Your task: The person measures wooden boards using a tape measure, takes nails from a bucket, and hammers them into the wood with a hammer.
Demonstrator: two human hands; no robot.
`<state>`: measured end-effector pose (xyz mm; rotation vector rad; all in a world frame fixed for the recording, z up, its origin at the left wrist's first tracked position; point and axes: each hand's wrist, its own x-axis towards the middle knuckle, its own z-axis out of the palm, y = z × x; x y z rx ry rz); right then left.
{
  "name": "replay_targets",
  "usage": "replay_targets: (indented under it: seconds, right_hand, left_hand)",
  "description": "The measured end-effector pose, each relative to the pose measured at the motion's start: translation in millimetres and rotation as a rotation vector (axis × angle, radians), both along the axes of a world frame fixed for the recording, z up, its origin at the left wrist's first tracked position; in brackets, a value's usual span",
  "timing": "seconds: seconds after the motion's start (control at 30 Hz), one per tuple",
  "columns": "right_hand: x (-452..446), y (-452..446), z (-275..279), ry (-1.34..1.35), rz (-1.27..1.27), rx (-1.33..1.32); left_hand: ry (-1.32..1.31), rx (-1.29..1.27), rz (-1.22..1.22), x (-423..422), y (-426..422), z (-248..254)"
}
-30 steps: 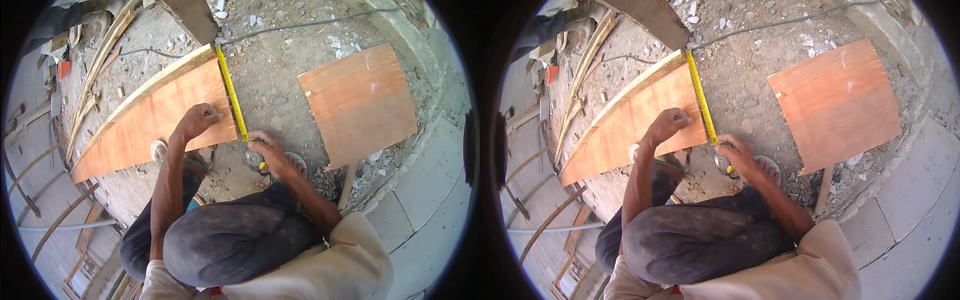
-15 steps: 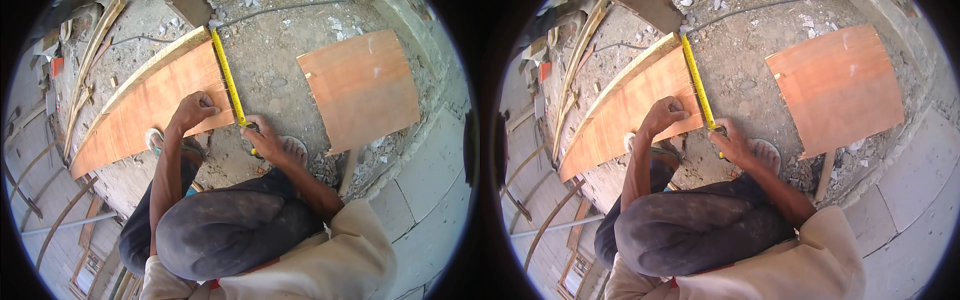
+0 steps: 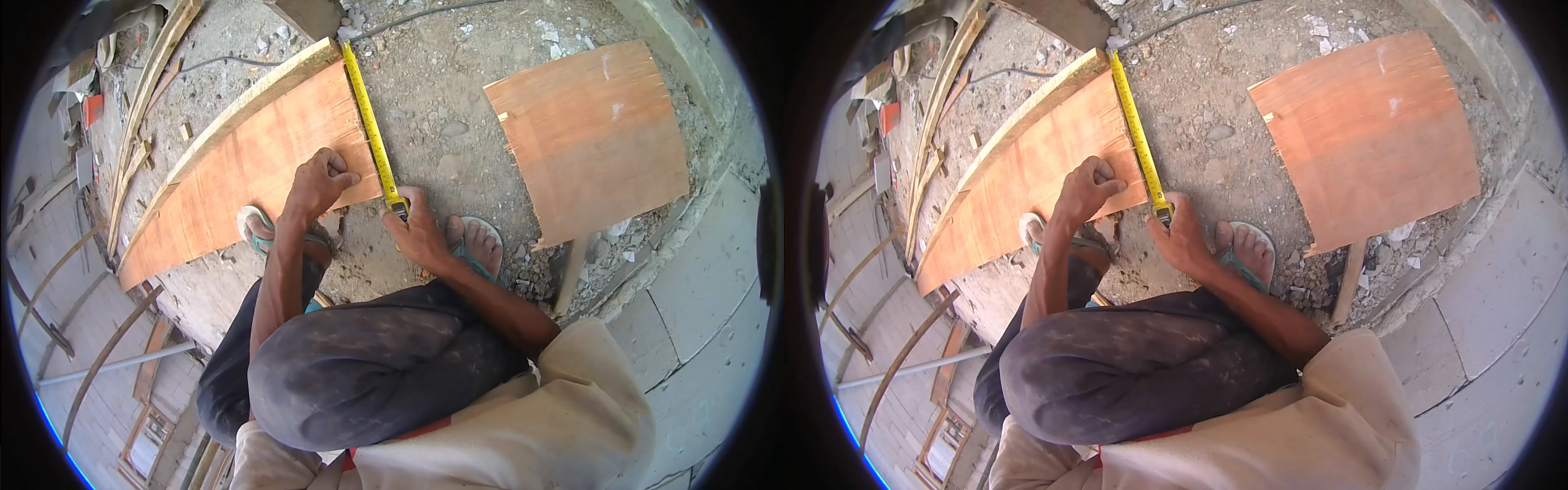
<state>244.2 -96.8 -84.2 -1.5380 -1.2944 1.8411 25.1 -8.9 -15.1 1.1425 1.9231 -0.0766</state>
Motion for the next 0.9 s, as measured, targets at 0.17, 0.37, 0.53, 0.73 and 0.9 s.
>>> replay_targets:
  seconds: [0.17,0.37,0.53,0.73,0.9]
  right_hand:
    - [1,1,2,0.023,-0.02,-0.007]
    - [19,12,5,0.251,-0.03,-0.293]
    - [27,22,-9,0.643,-0.166,-0.64]
    - [39,26,-11,0.813,-0.234,-0.889]
    - [47,19,-7,0.833,-0.227,-0.866]
  left_hand:
    - [0.022,0.022,0.015,1,-8,-2]
    - [-0.002,0.012,0.099,6,-12,3]
    - [-0.01,0.025,0.097,3,-11,1]
    - [0.072,0.125,0.144,-15,19,0]
    - [0.227,0.454,-0.032,-48,76,-8]
